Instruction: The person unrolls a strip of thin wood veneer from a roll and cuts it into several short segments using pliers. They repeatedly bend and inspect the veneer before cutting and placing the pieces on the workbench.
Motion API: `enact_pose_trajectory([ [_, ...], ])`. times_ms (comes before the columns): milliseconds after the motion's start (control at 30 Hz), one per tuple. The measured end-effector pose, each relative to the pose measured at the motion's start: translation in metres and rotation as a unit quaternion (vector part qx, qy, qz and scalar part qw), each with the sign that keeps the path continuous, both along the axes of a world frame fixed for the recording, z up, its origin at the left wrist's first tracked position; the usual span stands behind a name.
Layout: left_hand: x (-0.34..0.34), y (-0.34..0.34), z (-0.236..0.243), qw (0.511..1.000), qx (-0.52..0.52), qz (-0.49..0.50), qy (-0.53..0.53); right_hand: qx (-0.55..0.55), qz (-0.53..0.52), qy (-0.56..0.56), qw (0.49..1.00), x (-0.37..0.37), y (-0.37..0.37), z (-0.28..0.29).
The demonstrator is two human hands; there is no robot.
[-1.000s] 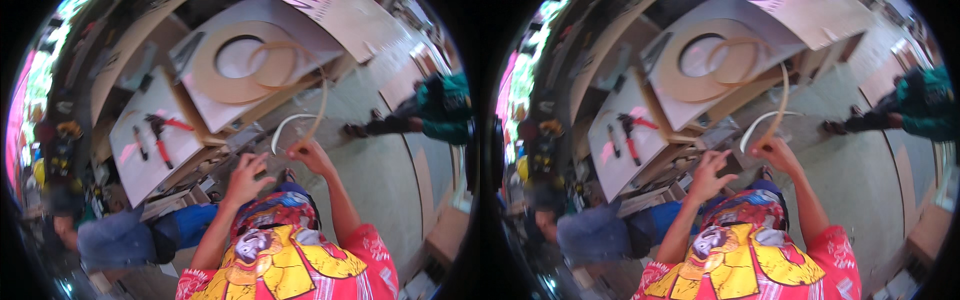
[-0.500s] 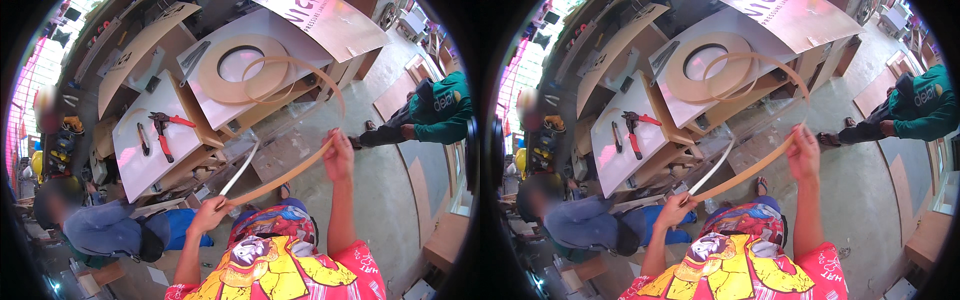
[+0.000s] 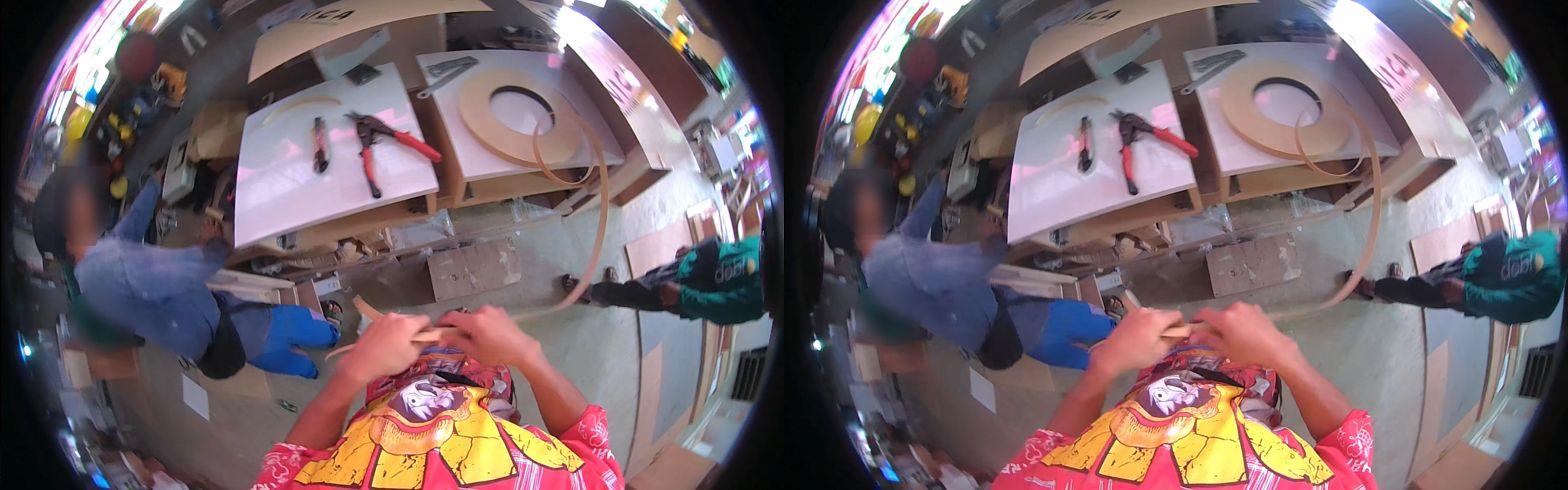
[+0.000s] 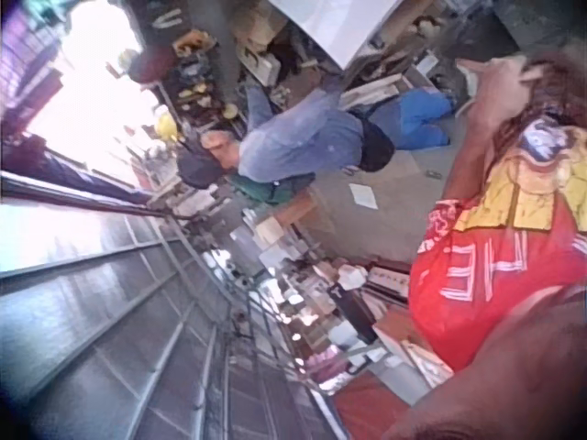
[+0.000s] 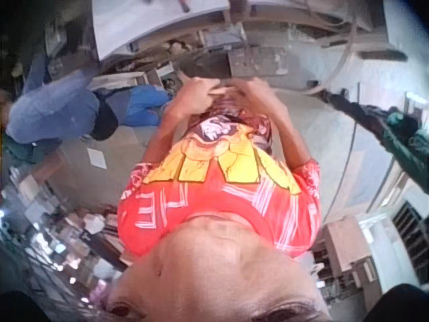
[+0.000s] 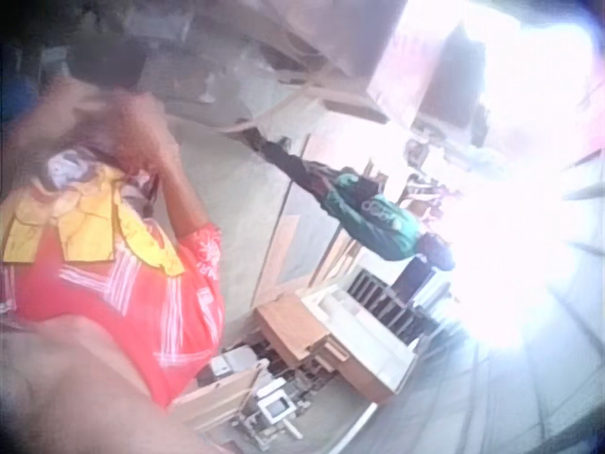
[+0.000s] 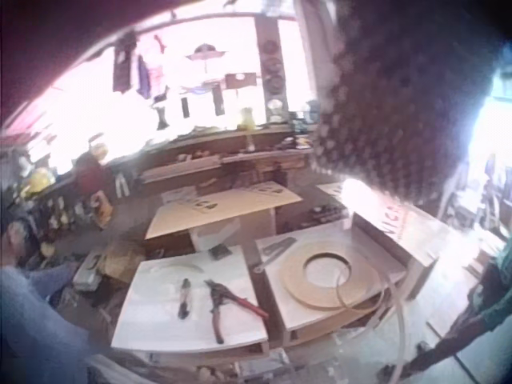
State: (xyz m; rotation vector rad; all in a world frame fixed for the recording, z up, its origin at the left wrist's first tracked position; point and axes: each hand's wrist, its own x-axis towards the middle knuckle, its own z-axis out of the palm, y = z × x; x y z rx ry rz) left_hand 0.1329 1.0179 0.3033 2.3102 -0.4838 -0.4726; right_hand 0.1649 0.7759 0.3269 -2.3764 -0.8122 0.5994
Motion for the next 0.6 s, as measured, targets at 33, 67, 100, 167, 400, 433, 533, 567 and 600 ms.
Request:
enact_pose_trajectory([
  [33, -0.004, 0.02, 0.0, 1.0, -0.019, 0.009, 0.003, -0.004, -0.005, 0.04, 0.999, 0.004, -0.006, -0.004],
  [67, -0.008, 0.042, -0.002, 0.999, -0.036, 0.009, -0.005, 0.022, 0.004, 0.041, 0.999, 0.011, -0.018, -0.008],
  [100, -0.014, 0.061, -0.004, 0.998, -0.032, 0.039, 0.026, 0.068, 0.019, 0.032, 0.997, 0.018, -0.037, -0.01],
  [167, -0.022, 0.098, -0.013, 0.994, -0.011, 0.082, 0.066, 0.036, 0.024, 0.004, 0.999, 0.034, -0.074, -0.009],
  [400, -0.051, 0.144, -0.036, 0.984, 0.016, 0.137, 0.116, -0.415, -0.113, -0.059, 0.901, 0.041, -0.116, 0.018],
  [433, -0.05, 0.13, -0.037, 0.986, -0.014, 0.142, 0.086, -0.268, -0.05, -0.102, 0.957, 0.035, -0.097, 0.012],
  [533, -0.042, 0.071, -0.038, 0.99, -0.073, 0.123, 0.007, -0.011, 0.105, -0.175, 0.979, 0.002, -0.008, -0.021],
  [567, -0.042, 0.055, -0.037, 0.989, -0.075, 0.124, -0.003, -0.007, 0.098, -0.053, 0.994, -0.007, 0.018, -0.028],
  [600, -0.04, 0.044, -0.035, 0.985, -0.082, 0.13, -0.074, 0.031, 0.105, 0.056, 0.992, -0.013, 0.036, -0.033],
])
